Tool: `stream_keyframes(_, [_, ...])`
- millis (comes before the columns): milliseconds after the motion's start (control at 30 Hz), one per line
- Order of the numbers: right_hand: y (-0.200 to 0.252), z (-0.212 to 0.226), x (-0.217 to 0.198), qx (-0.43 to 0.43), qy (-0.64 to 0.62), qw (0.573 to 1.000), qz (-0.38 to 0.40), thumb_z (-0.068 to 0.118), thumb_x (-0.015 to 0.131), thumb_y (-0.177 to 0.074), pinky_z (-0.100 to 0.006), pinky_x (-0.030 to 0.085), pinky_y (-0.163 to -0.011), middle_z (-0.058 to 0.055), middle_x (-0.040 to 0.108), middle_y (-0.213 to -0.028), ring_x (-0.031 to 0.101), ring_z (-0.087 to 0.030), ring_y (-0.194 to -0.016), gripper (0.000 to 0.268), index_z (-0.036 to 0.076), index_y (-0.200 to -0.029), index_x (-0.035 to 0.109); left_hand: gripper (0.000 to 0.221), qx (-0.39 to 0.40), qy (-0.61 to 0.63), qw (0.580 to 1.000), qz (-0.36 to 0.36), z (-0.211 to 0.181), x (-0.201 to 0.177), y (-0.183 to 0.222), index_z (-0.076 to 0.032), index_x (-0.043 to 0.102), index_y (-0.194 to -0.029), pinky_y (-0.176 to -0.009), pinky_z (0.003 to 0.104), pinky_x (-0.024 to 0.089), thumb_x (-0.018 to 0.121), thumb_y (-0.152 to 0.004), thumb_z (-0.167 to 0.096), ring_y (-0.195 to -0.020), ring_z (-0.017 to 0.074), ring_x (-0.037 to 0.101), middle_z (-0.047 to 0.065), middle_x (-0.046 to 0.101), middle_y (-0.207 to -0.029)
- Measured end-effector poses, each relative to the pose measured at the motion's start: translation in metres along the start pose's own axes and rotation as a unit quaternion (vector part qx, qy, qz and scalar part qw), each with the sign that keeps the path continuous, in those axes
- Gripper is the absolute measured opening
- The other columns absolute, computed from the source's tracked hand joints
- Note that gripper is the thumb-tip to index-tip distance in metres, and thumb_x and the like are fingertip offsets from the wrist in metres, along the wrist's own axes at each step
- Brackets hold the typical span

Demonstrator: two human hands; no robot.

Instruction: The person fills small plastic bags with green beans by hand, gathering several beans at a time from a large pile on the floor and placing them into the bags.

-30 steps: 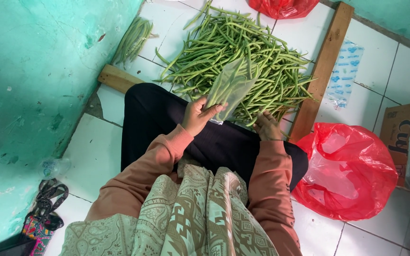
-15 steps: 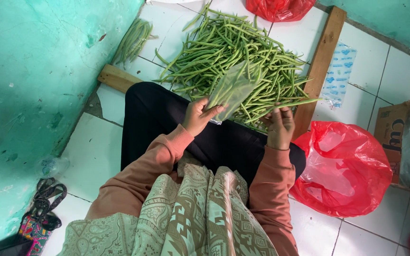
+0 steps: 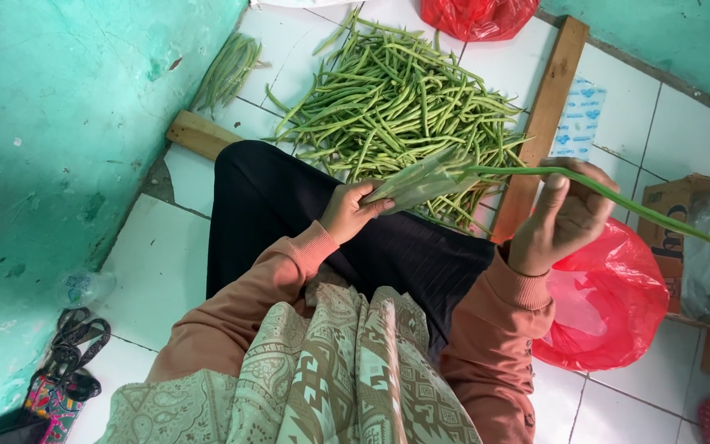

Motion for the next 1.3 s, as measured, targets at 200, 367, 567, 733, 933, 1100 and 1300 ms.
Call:
stream_keyframes(200, [0.020, -0.019, 0.027, 0.041, 0.017, 0.992, 0.118, -0.003, 0.055, -0.109, -0.048, 0.052, -0.093, -0.028, 0.067, -0.103, 0.067, -0.040, -0.099, 0.008, -0.009, -0.112, 0.059, 0.015, 0.005, 0.053, 0.996, -0.071, -0.012, -0.003, -0.003, -0.003, 0.078, -0.097, -0.061, 0.033, 0.057, 0.083, -0.089, -0.015, -0.073, 0.0284, 0.074, 0.019, 0.076, -0.082])
stream_keyframes(367, [0.016, -0.001, 0.041, 0.056, 0.053, 0.982, 0.171, 0.007, 0.055, -0.111, -0.047, 0.045, -0.095, -0.026, 0.064, -0.111, 0.061, -0.039, -0.107, 0.017, -0.007, -0.115, 0.062, 0.017, 0.012, 0.060, 0.996, -0.068, -0.011, -0.003, -0.002, -0.004, 0.078, -0.100, -0.064, 0.035, 0.058, 0.082, -0.090, -0.017, -0.077, 0.0321, 0.074, 0.020, 0.076, -0.084])
stream_keyframes(567, [0.027, -0.016, 0.033, 0.075, 0.044, 0.985, 0.149, 0.008, 0.066, -0.106, -0.045, 0.049, -0.092, -0.024, 0.063, -0.104, 0.062, -0.033, -0.098, 0.020, -0.009, -0.116, 0.060, 0.016, 0.016, 0.066, 0.995, -0.072, -0.009, -0.004, -0.001, -0.004, 0.079, -0.101, -0.064, 0.036, 0.058, 0.082, -0.091, -0.015, -0.077, 0.0303, 0.075, 0.020, 0.076, -0.085])
stream_keyframes(733, [0.025, -0.009, 0.030, 0.093, 0.044, 0.985, 0.142, 0.008, 0.068, -0.104, -0.049, 0.049, -0.096, -0.027, 0.068, -0.102, 0.068, -0.038, -0.099, 0.024, -0.008, -0.114, 0.052, 0.015, 0.016, 0.065, 0.995, -0.073, -0.005, -0.002, 0.001, -0.004, 0.078, -0.100, -0.066, 0.035, 0.059, 0.082, -0.089, -0.014, -0.076, 0.0274, 0.075, 0.019, 0.076, -0.084])
stream_keyframes(933, [0.030, -0.016, 0.031, 0.090, 0.054, 0.980, 0.170, 0.004, 0.059, -0.109, -0.051, 0.045, -0.101, -0.025, 0.068, -0.102, 0.064, -0.041, -0.104, 0.013, -0.008, -0.110, 0.061, 0.017, 0.021, 0.065, 0.995, -0.078, 0.000, -0.001, 0.004, -0.003, 0.078, -0.100, -0.069, 0.037, 0.059, 0.083, -0.090, -0.016, -0.081, 0.0313, 0.075, 0.019, 0.077, -0.086])
stream_keyframes(1100, [0.034, -0.024, 0.031, 0.090, 0.037, 0.984, 0.148, -0.008, 0.061, -0.106, -0.050, 0.052, -0.096, -0.022, 0.058, -0.097, 0.070, -0.041, -0.097, 0.032, -0.007, -0.130, 0.040, 0.017, 0.018, 0.059, 0.995, -0.077, -0.006, -0.002, 0.002, -0.003, 0.078, -0.100, -0.075, 0.039, 0.058, 0.082, -0.090, -0.016, -0.089, 0.0358, 0.074, 0.020, 0.077, -0.088])
stream_keyframes(1300, [0.026, -0.018, 0.042, -0.001, 0.169, 0.969, 0.178, 0.010, 0.079, -0.100, -0.042, 0.047, -0.085, -0.019, 0.072, -0.103, 0.059, -0.035, -0.091, 0.010, 0.000, -0.101, 0.076, 0.015, 0.000, 0.044, 0.997, -0.071, 0.004, -0.002, 0.005, -0.004, 0.078, -0.099, -0.077, 0.038, 0.058, 0.082, -0.090, -0.015, -0.090, 0.0335, 0.074, 0.018, 0.077, -0.088])
Point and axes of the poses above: each hand's wrist, its own y-axis away from the middle knuckle, its own x-axis out of the palm, z = x × y, the point moved 5 cm from there along -y, towards the middle knuckle
